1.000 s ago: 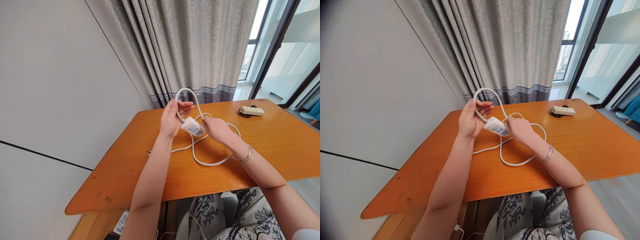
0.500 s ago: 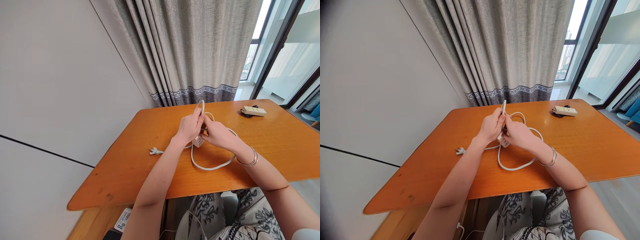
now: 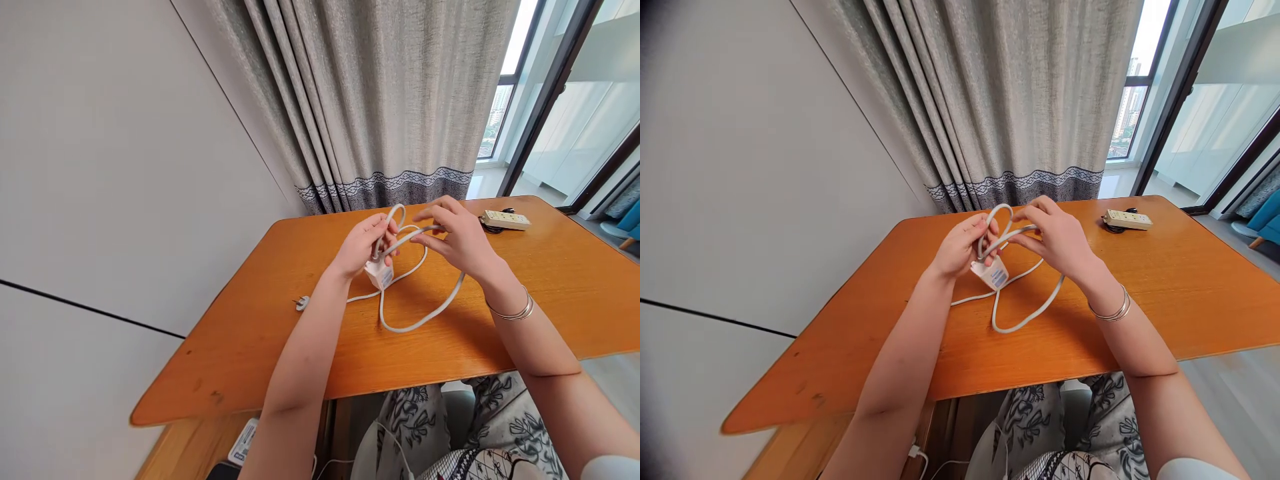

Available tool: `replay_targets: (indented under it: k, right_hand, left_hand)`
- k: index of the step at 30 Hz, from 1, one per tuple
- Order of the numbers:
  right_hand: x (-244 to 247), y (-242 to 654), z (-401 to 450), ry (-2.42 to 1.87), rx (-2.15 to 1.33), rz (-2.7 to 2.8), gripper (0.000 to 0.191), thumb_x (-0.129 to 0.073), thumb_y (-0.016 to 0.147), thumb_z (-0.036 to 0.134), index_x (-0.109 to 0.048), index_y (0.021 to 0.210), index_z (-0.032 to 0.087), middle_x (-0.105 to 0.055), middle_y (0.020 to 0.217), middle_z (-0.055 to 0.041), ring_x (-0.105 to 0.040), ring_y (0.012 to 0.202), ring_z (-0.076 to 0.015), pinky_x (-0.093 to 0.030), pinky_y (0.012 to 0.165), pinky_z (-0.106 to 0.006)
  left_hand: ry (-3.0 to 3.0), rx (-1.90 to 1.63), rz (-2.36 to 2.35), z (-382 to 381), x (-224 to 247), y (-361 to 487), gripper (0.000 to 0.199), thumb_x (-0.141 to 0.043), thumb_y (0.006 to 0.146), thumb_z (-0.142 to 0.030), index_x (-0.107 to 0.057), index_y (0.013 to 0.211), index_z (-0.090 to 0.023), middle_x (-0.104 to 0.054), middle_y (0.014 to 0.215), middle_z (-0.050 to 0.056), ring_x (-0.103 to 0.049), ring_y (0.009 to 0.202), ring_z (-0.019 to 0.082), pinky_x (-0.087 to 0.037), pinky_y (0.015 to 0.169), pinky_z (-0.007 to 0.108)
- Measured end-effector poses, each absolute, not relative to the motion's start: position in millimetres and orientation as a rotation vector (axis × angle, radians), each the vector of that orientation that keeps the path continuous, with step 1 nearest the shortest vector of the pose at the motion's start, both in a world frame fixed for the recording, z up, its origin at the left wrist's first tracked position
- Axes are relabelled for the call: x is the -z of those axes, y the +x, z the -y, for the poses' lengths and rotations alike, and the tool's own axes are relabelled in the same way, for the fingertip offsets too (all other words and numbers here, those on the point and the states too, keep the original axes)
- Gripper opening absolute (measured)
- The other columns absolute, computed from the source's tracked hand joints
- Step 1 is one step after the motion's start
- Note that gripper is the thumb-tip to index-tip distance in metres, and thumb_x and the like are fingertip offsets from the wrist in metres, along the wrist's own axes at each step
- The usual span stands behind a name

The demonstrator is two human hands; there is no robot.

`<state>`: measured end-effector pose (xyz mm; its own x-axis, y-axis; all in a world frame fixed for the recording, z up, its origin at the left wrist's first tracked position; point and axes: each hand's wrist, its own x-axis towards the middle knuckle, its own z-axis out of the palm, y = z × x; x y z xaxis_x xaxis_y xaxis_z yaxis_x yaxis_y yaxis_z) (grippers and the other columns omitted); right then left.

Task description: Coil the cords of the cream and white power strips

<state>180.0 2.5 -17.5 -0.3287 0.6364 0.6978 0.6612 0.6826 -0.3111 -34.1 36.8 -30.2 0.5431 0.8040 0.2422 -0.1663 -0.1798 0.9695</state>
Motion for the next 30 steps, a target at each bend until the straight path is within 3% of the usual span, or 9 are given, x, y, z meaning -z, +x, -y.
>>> replay_targets:
  k: [2, 4, 7, 11, 14, 18, 22, 26, 30]
  right_hand:
    - [19.0, 177.7, -3.7, -0.967, 0.064, 2.007, 0.037, -0.064, 0.096, 0.051, -0.071, 0.118, 0.022, -0.066, 0.124, -0.0123, -0.066, 0.102, -0.0219, -0.053, 0.084, -0.033]
    - [20.0, 177.3, -5.2, -0.946, 0.035, 2.027, 0.04, -0.061, 0.098, 0.052, -0.072, 0.121, 0.022, -0.07, 0.119, -0.0119, -0.067, 0.104, -0.0225, -0.052, 0.087, -0.033]
    - [20.3, 179.0, -6.0, -0.991, -0.068, 2.077, 0.04, -0.056, 0.101, 0.052, -0.076, 0.111, 0.019, -0.074, 0.089, -0.0074, -0.066, 0.078, -0.0173, -0.047, 0.071, -0.028]
    - [19.3, 179.7, -3.7, -1.073, -0.206, 2.098, 0.051, -0.055, 0.098, 0.059, -0.079, 0.086, 0.016, -0.066, 0.064, -0.004, -0.053, 0.058, -0.012, -0.035, 0.058, -0.026]
    - [19.0, 178.6, -3.4, -1.034, -0.376, 2.068, 0.054, -0.059, 0.094, 0.064, -0.077, 0.082, 0.014, -0.064, 0.062, -0.0032, -0.051, 0.057, -0.0113, -0.035, 0.057, -0.026]
    - [18.3, 182.1, -8.5, -0.885, -0.649, 1.952, 0.047, -0.066, 0.09, 0.06, -0.074, 0.094, 0.014, -0.067, 0.073, -0.0033, -0.058, 0.064, -0.0124, -0.044, 0.063, -0.026]
    - [14.8, 194.4, -15.6, -0.778, -0.884, 1.888, 0.04, -0.07, 0.09, 0.052, -0.068, 0.104, 0.015, -0.067, 0.079, -0.003, -0.063, 0.071, -0.0133, -0.052, 0.069, -0.027]
    - [13.7, 206.7, -20.1, -0.72, -1.182, 1.848, 0.042, -0.071, 0.089, 0.051, -0.063, 0.112, 0.017, -0.059, 0.072, 0.0025, -0.063, 0.069, -0.013, -0.056, 0.072, -0.03]
    - [18.4, 205.5, -23.8, -0.736, -1.205, 1.774, 0.04, -0.058, 0.098, 0.048, -0.062, 0.125, 0.019, -0.04, 0.065, 0.009, -0.041, 0.051, -0.0082, -0.053, 0.063, -0.029]
  left_hand:
    - [1.456, -0.85, -0.497, -31.9, 30.2, -30.9, 0.049, -0.071, 0.079, -0.064, -0.052, 0.085, -0.019, -0.063, 0.051, -0.002, -0.048, 0.032, 0.009, -0.038, 0.038, 0.019]
    - [1.417, -0.793, -0.433, -27.9, 30.9, -27.6, 0.048, -0.072, 0.08, -0.062, -0.052, 0.082, -0.019, -0.053, 0.043, -0.007, -0.038, 0.029, 0.006, -0.044, 0.042, 0.021]
    - [1.402, -0.76, -0.437, -25.5, 31.6, -24.9, 0.048, -0.069, 0.082, -0.064, -0.053, 0.078, -0.018, -0.036, 0.039, -0.013, -0.028, 0.03, 0.003, -0.052, 0.049, 0.024]
    - [1.482, -0.72, -0.532, -24.3, 31.7, -24.6, 0.056, -0.065, 0.082, -0.072, -0.057, 0.076, -0.017, -0.032, 0.043, -0.012, -0.031, 0.037, 0.005, -0.055, 0.054, 0.026]
    - [1.454, -0.704, -0.551, -21.5, 30.9, -23.4, 0.055, -0.07, 0.081, -0.069, -0.054, 0.076, -0.017, -0.032, 0.047, -0.011, -0.028, 0.04, 0.004, -0.043, 0.044, 0.018]
    - [1.321, -0.678, -0.509, -20.1, 26.3, -23.2, 0.051, -0.062, 0.09, -0.064, -0.047, 0.072, -0.018, -0.026, 0.048, -0.012, -0.017, 0.04, 0.003, -0.022, 0.036, 0.012]
    - [1.137, -0.762, -0.466, -21.6, 16.2, -31.1, 0.054, -0.051, 0.097, -0.064, -0.039, 0.067, -0.02, -0.02, 0.045, -0.012, -0.011, 0.038, 0.004, -0.018, 0.032, 0.012]
    - [0.987, -0.974, -0.471, -19.4, 6.0, -42.0, 0.052, -0.038, 0.104, -0.058, -0.034, 0.066, -0.021, -0.013, 0.046, -0.011, -0.009, 0.036, 0.005, -0.017, 0.031, 0.012]
    - [0.964, -1.221, -0.488, -15.7, -1.0, -49.4, 0.049, -0.036, 0.106, -0.054, -0.035, 0.069, -0.022, -0.014, 0.047, -0.01, -0.012, 0.034, 0.006, -0.019, 0.03, 0.014]
